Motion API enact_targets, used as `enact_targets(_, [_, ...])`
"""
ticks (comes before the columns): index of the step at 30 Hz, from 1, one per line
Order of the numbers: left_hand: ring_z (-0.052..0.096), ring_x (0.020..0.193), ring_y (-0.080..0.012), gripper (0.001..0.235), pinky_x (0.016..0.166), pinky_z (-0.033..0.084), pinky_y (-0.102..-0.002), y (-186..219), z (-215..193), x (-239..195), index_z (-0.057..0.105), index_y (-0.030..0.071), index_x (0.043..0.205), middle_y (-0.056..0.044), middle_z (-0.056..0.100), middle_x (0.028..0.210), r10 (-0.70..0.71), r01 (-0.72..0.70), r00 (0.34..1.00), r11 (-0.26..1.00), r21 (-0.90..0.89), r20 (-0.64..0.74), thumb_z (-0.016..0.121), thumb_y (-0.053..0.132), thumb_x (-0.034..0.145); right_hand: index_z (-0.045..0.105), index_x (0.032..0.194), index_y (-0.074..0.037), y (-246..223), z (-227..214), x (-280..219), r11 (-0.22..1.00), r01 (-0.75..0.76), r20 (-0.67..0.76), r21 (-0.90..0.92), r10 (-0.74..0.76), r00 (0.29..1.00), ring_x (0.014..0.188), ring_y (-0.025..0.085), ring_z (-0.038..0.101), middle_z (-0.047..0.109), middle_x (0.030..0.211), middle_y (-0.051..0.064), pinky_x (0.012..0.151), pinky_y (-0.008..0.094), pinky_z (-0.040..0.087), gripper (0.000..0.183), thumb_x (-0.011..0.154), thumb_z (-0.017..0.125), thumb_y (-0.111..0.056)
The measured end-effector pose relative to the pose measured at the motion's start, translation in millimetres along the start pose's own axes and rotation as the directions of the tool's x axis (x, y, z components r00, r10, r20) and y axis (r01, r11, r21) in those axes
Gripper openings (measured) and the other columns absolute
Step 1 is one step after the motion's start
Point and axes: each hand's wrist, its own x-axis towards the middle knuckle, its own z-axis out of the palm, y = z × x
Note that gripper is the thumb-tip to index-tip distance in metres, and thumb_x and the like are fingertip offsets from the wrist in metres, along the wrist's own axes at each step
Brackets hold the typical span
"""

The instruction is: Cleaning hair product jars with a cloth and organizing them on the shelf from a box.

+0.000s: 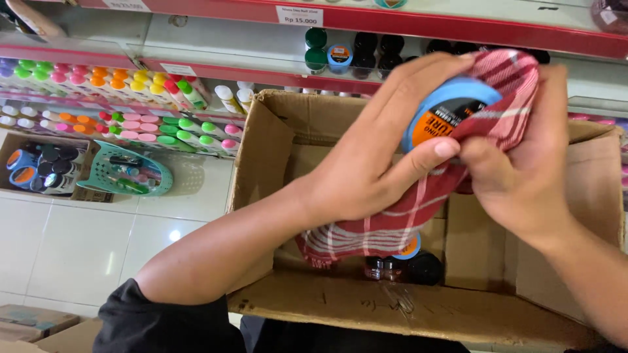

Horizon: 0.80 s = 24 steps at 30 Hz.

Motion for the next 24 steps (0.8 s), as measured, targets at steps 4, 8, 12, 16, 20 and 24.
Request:
enact_targets(4, [0.05, 0.136, -0.0221, 0.037, 0.12, 0.039, -0.031, -12.6, 10.8, -9.5, 0.046, 0.007, 0.148, -0.011, 0.049, 0.146, -0.15, 0.145, 0.989, 0.972, -0.185, -0.014, 0.041, 0.035, 0.124, 0.034, 0.137, -0.006, 33.7, -10.3, -12.2, 0.971, 0.22, 0.035, -0.088, -0.218, 0.975, 0.109, 0.006, 0.055, 0.05, 0.122, -0.002, 0.098, 0.022, 0.051, 0.085, 0.085, 0.078, -0.057])
enact_targets(8, [0.052, 0.125, -0.0236, 0.033, 0.114, 0.044, -0.032, -29.0, 18.4, -11.4, 0.059, 0.006, 0.137, -0.016, 0.053, 0.131, -0.348, 0.348, 0.931, 0.937, -0.023, -0.108, 0.043, 0.028, 0.119, 0.036, 0.131, -0.003, 36.7, -11.2, -15.3, 0.933, 0.301, 0.008, -0.198, -0.306, 0.952, 0.096, 0.007, 0.059, 0.054, 0.115, 0.001, 0.085, 0.019, 0.052, 0.077, 0.09, 0.083, -0.049])
enact_targets(12, [0.06, 0.111, -0.0134, 0.038, 0.104, 0.048, -0.027, -30.4, 15.5, -3.6, 0.054, 0.006, 0.136, -0.008, 0.062, 0.121, -0.437, 0.359, 0.899, 0.728, -0.584, 0.008, 0.035, 0.034, 0.119, 0.054, 0.113, 0.002, 6.6, 6.1, -0.4, 0.805, 0.374, 0.185, -0.461, -0.326, 0.927, 0.086, 0.021, 0.068, 0.067, 0.101, 0.016, 0.077, 0.03, 0.054, 0.034, 0.095, 0.077, -0.014])
enact_targets(16, [0.06, 0.113, -0.0086, 0.038, 0.103, 0.051, -0.026, -41.9, 29.5, -11.1, 0.056, 0.008, 0.139, -0.002, 0.063, 0.116, -0.478, 0.439, 0.867, 0.605, -0.664, 0.137, 0.038, 0.035, 0.121, 0.057, 0.106, 0.005, 10.4, 7.1, 3.7, 0.708, 0.473, 0.162, -0.525, -0.463, 0.872, 0.085, 0.028, 0.069, 0.067, 0.103, 0.019, 0.076, 0.037, 0.056, 0.023, 0.093, 0.076, 0.001])
enact_targets(20, [0.053, 0.082, -0.0101, 0.032, 0.066, 0.047, -0.028, -40.1, 29.7, -9.0, 0.056, 0.007, 0.133, -0.004, 0.056, 0.099, -0.599, 0.456, 0.789, 0.429, -0.779, 0.132, 0.045, 0.032, 0.117, 0.072, 0.109, 0.0, 5.1, 0.7, 14.9, 0.536, 0.504, 0.211, -0.677, -0.515, 0.831, 0.074, 0.025, 0.062, 0.062, 0.096, 0.013, 0.065, 0.035, 0.048, 0.027, 0.087, 0.087, -0.002])
enact_targets(24, [0.062, 0.085, -0.0089, 0.026, 0.07, 0.055, -0.027, -41.2, 28.8, -8.8, 0.056, 0.01, 0.123, -0.002, 0.062, 0.103, -0.597, 0.364, 0.776, 0.159, -0.918, 0.204, 0.043, 0.032, 0.116, 0.074, 0.119, -0.005, 3.7, 1.4, 11.7, 0.498, 0.512, 0.288, -0.7, -0.458, 0.841, 0.085, 0.026, 0.061, 0.061, 0.11, 0.015, 0.068, 0.033, 0.051, 0.036, 0.085, 0.083, -0.01])
